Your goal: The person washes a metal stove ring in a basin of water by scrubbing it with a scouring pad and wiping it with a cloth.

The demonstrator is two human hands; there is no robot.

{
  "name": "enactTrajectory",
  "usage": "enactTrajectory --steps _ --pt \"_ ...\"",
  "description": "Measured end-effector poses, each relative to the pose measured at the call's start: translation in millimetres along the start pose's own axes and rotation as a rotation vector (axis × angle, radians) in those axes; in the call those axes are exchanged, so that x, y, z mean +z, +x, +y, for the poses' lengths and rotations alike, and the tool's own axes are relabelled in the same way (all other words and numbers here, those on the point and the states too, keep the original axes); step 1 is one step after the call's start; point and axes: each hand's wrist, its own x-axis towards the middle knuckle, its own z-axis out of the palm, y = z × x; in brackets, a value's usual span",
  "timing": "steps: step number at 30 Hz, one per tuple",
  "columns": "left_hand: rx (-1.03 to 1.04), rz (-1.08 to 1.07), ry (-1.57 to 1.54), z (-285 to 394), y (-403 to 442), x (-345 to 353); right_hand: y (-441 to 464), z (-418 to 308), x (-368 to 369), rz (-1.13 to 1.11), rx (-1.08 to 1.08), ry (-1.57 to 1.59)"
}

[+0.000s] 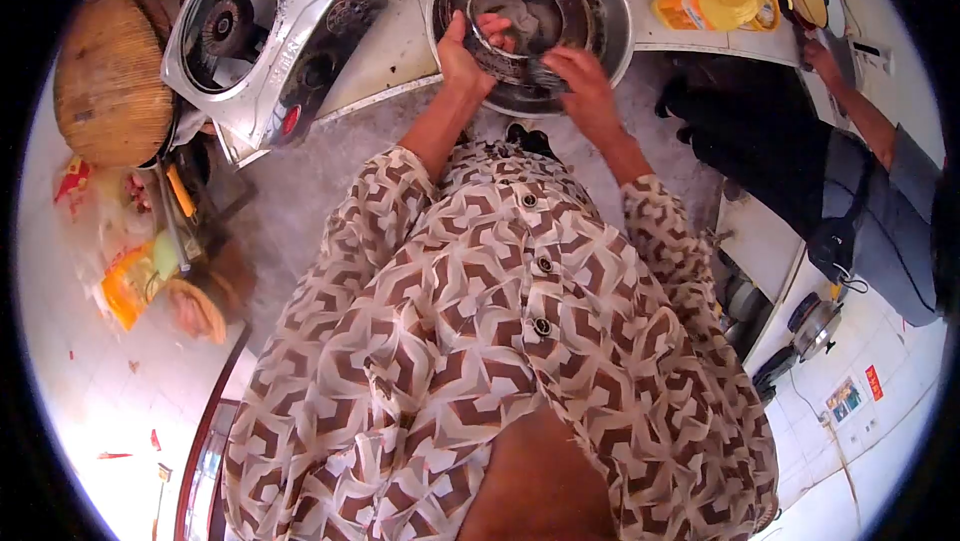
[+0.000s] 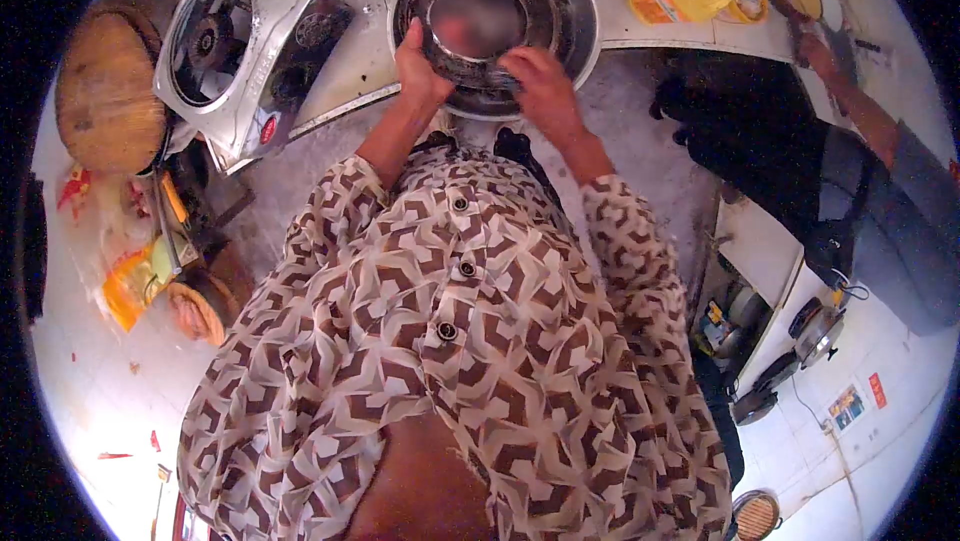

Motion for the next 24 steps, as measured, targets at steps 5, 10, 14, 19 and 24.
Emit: enactTrajectory --steps 5,10,14,19,24 --pt "-0.015 -0.086 0.062 1 10 -10 2 -18 6 0.108 0.008 0.036" --pt "-0.002 -0.05 0.048 4 6 -12 17 -40 18 0.048 -0.082 0.077" --pt "-0.076 -0.06 -0.038 6 11 -10 -20 31 -17 0.007 -0.036 -0.1" --pt "-0.054 -0.076 0.063 8 15 -13 2 -12 11 0.021 0.13 -0.01" --pt "-0.101 -0.048 0.069 15 10 -4 6 31 -2 -0.122 0.044 -0.064"
